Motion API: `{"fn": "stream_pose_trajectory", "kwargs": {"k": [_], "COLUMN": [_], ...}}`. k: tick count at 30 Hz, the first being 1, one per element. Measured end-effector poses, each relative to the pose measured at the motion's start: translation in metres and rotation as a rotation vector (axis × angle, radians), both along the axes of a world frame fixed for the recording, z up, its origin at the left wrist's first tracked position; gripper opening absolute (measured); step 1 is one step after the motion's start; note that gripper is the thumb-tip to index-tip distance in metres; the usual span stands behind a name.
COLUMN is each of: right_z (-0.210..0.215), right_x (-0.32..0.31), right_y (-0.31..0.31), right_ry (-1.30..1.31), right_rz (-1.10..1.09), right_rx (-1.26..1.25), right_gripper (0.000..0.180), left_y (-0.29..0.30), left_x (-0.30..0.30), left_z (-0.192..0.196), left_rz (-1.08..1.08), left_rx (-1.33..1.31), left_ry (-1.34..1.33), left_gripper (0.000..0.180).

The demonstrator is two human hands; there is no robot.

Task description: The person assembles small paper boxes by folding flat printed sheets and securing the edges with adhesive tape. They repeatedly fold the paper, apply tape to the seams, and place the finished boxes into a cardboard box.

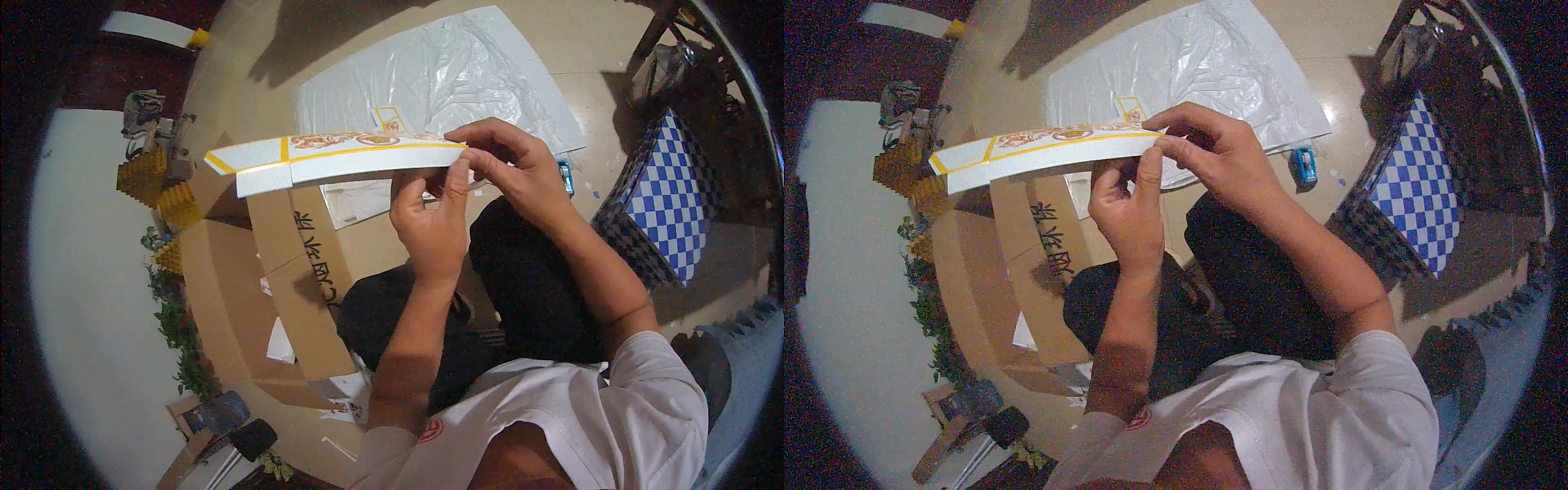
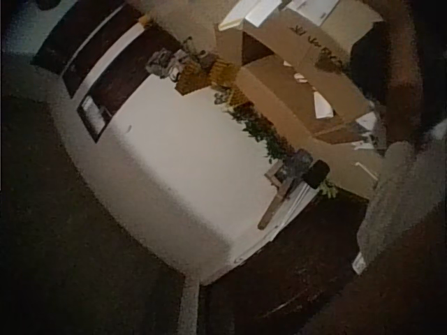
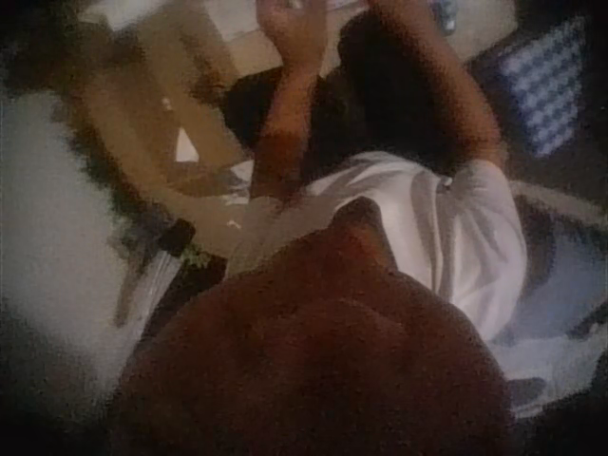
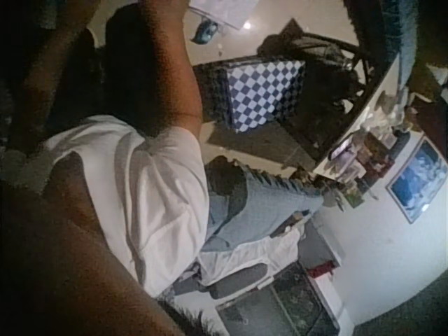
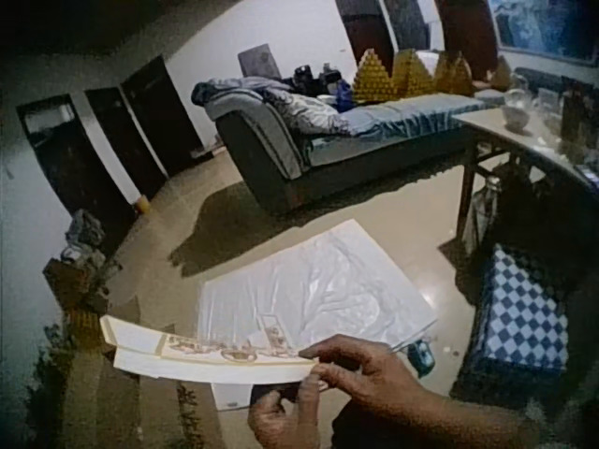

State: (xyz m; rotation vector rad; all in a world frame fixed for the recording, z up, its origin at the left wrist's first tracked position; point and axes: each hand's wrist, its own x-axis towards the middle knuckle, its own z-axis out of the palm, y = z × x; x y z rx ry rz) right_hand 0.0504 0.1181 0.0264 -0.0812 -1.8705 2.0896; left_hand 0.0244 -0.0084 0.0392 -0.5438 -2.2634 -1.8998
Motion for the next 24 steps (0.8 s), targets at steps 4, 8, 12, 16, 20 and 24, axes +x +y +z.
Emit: {"fn": "stream_pose_trajectory", "kwargs": {"k": [4, 8, 12, 16, 20, 24], "right_z": [-0.008, -0.012, -0.010, -0.009, 0.034, 0.059], "right_x": [-0.003, -0.005, -0.005, -0.009, -0.017, -0.023], "right_y": [0.006, 0.012, 0.011, 0.043, 0.036, 0.027], "right_ry": [0.029, 0.074, 0.060, 0.035, -0.022, 0.013], "right_rz": [-0.078, -0.063, 0.275, 0.211, 0.113, 0.214], "right_rx": [0.182, 0.272, -0.071, -0.174, -0.009, -0.043], "right_gripper": [0.028, 0.055, 0.070, 0.071, 0.098, 0.094], "left_y": [-0.005, -0.016, -0.032, -0.046, -0.054, -0.066], "left_x": [-0.005, -0.009, -0.016, -0.019, -0.010, -0.004], "left_z": [-0.007, 0.000, 0.001, 0.024, 0.022, 0.032], "left_rz": [-0.100, -0.303, -0.481, -0.665, -0.836, -0.850], "left_rx": [0.288, 0.530, 0.535, -0.051, -0.422, -0.640], "left_ry": [-0.237, -0.506, -0.612, -0.337, -0.163, -0.057], "left_gripper": [0.019, 0.017, 0.021, 0.023, 0.024, 0.022]}}
